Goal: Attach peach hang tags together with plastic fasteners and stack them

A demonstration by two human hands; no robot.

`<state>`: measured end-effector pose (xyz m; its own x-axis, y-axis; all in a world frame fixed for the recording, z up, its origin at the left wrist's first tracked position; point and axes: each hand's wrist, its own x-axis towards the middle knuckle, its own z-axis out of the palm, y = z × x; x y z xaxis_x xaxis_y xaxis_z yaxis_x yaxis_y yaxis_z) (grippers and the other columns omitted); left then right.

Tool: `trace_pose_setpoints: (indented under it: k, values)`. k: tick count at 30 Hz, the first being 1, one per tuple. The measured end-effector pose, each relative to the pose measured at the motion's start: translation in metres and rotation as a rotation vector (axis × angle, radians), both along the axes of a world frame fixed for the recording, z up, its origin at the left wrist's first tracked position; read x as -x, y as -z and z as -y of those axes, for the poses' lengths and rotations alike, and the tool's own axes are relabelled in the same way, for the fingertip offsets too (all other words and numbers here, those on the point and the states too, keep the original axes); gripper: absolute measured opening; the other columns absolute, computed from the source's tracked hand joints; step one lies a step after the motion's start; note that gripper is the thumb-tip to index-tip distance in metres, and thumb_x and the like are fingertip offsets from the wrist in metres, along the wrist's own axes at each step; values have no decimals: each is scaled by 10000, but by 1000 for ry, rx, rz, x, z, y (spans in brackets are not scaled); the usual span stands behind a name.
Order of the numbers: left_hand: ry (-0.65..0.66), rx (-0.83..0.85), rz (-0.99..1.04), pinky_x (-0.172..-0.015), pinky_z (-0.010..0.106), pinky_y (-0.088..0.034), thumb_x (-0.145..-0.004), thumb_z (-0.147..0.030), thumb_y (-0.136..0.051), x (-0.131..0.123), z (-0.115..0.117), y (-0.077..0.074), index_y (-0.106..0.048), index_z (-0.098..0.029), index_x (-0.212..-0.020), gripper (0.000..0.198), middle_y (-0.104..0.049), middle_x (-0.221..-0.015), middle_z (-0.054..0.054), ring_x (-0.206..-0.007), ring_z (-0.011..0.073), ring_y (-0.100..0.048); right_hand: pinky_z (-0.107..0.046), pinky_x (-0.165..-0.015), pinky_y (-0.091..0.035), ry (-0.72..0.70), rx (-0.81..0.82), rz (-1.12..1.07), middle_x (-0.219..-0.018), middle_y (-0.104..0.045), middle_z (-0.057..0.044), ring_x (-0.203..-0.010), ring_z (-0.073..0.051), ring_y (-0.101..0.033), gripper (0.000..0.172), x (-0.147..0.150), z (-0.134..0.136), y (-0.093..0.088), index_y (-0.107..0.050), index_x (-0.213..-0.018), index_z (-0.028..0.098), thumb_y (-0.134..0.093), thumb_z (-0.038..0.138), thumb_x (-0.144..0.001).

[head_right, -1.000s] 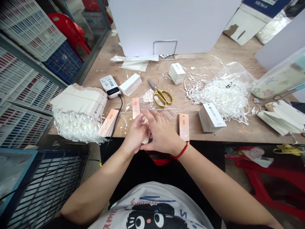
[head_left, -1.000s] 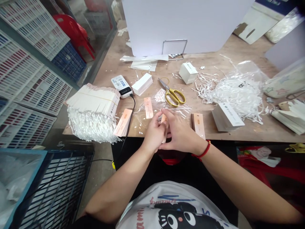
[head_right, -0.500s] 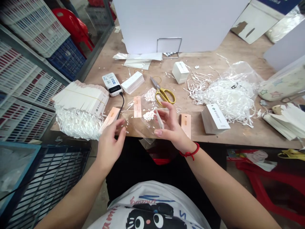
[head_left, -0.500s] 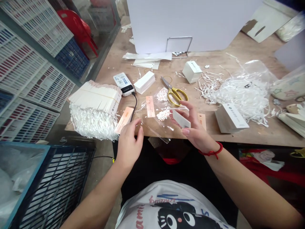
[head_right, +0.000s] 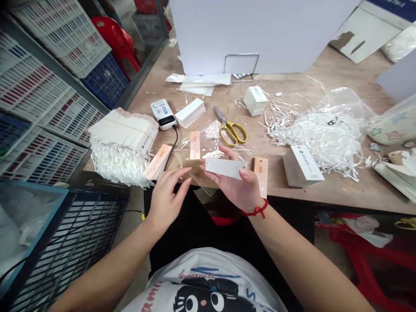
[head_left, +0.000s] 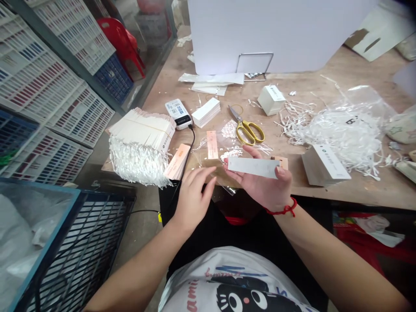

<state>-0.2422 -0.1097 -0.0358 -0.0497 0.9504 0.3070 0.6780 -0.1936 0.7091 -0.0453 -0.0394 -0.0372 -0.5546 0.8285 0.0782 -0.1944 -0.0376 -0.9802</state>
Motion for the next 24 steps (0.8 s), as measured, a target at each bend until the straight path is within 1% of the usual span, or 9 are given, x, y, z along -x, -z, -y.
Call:
trace_pose_setpoints:
  k: [3,5,9,12,14,18,21,24]
  values:
    - [42,68,301,-910,330,-521,-976,-282,-568,-21,-23,-4,-697,-244,-1140,213,-707,-1162,77,-1046,210,-661,-633,-1038,-439,18,-69,10,-1423,-558,-144,-1290,-333,-562,931,0,3,2,-150,-1546,319,-249,866,-800]
    - [16,92,427,-868,312,-527,-954,-266,-603,-34,-33,-1,-701,-225,-1100,180,-707,-1131,80,-994,197,-665,-640,-1027,-436,42,-80,-16,-1366,-592,-139,-1250,-343,-580,907,0,5,4,-182,-1529,325,-301,846,-796]
    - [-69,107,572,-839,302,-517,-925,-283,-650,-49,-43,9,-695,-211,-1057,156,-715,-1036,68,-917,180,-660,-621,-1010,-432,108,-22,-43,-1229,-640,-138,-1170,-365,-608,938,1,9,4,-213,-1521,290,-385,815,-763]
    - [-81,103,588,-828,294,-508,-928,-284,-639,-52,-45,12,-692,-212,-993,110,-709,-996,54,-902,176,-653,-618,-1013,-418,148,-80,5,-1200,-639,-139,-1157,-365,-597,895,0,10,5,-221,-1509,287,-347,801,-787]
    - [-68,101,561,-838,300,-504,-942,-272,-611,-51,-48,13,-682,-211,-959,95,-700,-992,51,-918,181,-650,-620,-1028,-411,156,-94,21,-1221,-632,-140,-1165,-361,-592,887,0,10,5,-216,-1504,293,-338,802,-788]
    - [-20,128,516,-862,314,-492,-936,-245,-603,-49,-56,13,-660,-212,-923,68,-692,-985,48,-943,190,-639,-616,-1057,-410,136,-51,14,-1306,-605,-135,-1211,-342,-591,917,-1,9,2,-158,-1534,305,-299,817,-786]
    - [16,168,629,-844,299,-485,-941,-253,-590,-49,-62,12,-629,-202,-899,76,-691,-951,38,-902,173,-629,-636,-1053,-415,133,-51,-38,-1397,-553,-153,-1276,-337,-561,910,-5,7,-4,-116,-1556,286,-204,808,-815]
    - [11,212,791,-786,270,-477,-952,-288,-575,-50,-68,11,-602,-192,-915,107,-671,-890,20,-817,145,-606,-657,-1036,-424,142,-51,-48,-1500,-466,-151,-1335,-344,-522,975,-13,5,-11,-77,-1573,301,-114,874,-786]
